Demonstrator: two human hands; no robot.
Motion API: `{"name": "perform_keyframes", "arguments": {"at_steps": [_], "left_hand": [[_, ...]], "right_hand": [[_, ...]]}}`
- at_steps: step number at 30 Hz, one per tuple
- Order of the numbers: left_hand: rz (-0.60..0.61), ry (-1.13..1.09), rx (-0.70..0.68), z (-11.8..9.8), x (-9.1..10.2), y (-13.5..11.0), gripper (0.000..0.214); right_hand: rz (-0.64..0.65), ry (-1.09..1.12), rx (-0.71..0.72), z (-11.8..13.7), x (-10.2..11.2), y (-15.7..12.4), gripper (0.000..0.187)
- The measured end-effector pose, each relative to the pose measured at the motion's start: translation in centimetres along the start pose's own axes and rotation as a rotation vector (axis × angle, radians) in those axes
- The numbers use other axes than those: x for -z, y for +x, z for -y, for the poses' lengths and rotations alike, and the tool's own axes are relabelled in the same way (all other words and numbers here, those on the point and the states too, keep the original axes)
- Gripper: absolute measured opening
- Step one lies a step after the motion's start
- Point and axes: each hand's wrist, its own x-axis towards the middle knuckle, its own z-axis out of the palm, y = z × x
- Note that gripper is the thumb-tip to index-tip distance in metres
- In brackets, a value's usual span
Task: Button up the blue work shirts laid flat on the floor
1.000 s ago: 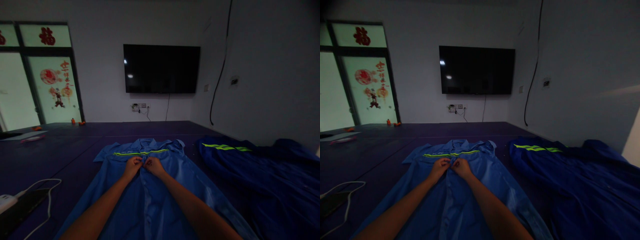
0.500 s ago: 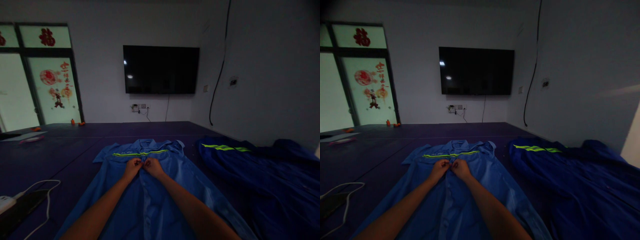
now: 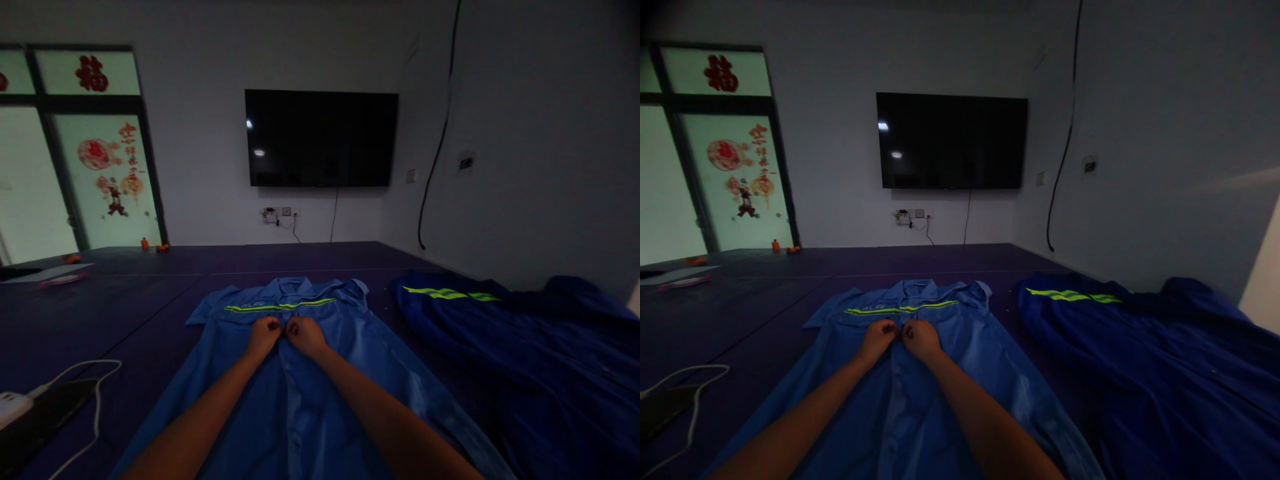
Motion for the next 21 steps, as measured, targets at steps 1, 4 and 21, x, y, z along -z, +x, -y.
{"name": "perform_keyframes", "arguments": {"at_steps": [1, 4, 21], "left_hand": [[-0.002, -0.002, 0.001, -0.02, 0.00, 0.04, 0.011], [-0.003, -0.015, 0.005, -0.11, -0.03, 0.12, 0.011], [0.009, -0.116, 0.031, -0.54, 0.03, -0.06, 0.023]], "right_hand": [[-0.006, 0.016, 0.000, -0.06, 0.00, 0.04, 0.014], [-0.029, 0.045, -0.001, -0.25, -0.05, 0.17, 0.017], [0.000, 0.095, -0.047, -0.59, -0.20, 0.45, 0.016]]}}
